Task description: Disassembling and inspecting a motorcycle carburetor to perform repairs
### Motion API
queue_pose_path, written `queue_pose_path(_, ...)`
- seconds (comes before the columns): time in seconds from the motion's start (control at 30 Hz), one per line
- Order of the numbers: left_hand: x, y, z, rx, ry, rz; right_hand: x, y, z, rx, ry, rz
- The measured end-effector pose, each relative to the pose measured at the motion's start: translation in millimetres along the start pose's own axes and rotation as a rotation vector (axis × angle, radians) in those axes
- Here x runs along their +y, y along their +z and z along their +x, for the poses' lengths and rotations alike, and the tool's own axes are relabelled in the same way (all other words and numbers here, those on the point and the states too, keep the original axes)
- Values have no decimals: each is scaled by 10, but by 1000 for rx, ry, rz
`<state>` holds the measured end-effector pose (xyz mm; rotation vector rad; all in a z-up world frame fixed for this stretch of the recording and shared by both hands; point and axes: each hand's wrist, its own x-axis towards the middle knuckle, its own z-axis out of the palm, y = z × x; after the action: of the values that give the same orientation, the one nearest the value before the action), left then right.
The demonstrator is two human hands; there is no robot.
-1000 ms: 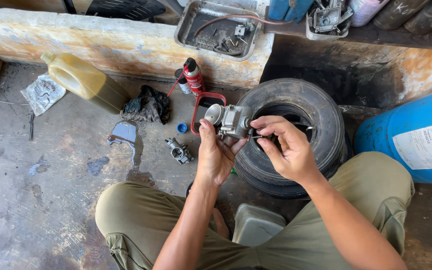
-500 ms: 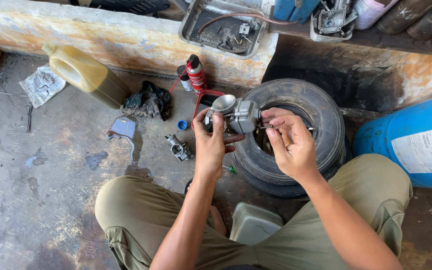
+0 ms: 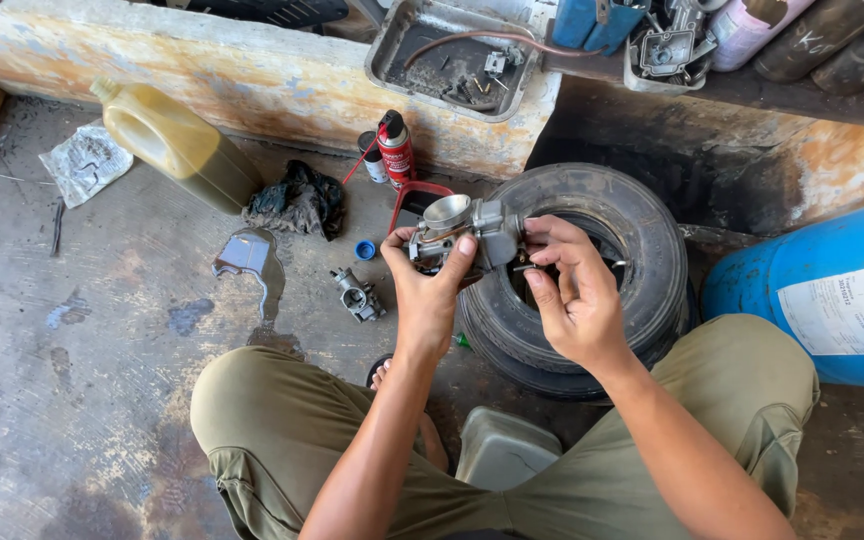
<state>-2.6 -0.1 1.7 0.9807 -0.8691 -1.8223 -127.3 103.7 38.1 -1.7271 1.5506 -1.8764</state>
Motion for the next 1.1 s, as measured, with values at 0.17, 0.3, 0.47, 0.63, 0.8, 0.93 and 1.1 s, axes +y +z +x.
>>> queue_pose_path(0.17,58,114,-83,-50,-32,-92,-92,32,81,-4,-141,-134)
queue_pose_path(0.3,-42,86,-63,-143,-89,-255,-124,43,92,28,-218,-239)
queue_pose_path(0.47,-107,56,-55,-209,-114,-307,-137,74,58,63,-240,-298)
queue_pose_path(0.63,-188,67,-81,-225,-182,-354,-142,75,54,78,-272,-340)
queue_pose_path(0.8,-206,75,-84,-223,-182,-381,-130,57,58,67,-253,-321)
queue_pose_path(0.93,-197,80,-78,-212,-152,-354,-120,58,77,67,-253,-320)
queue_pose_path(1.1,-168,102,-103,-201,-125,-330,-103,49,81,77,-267,-300)
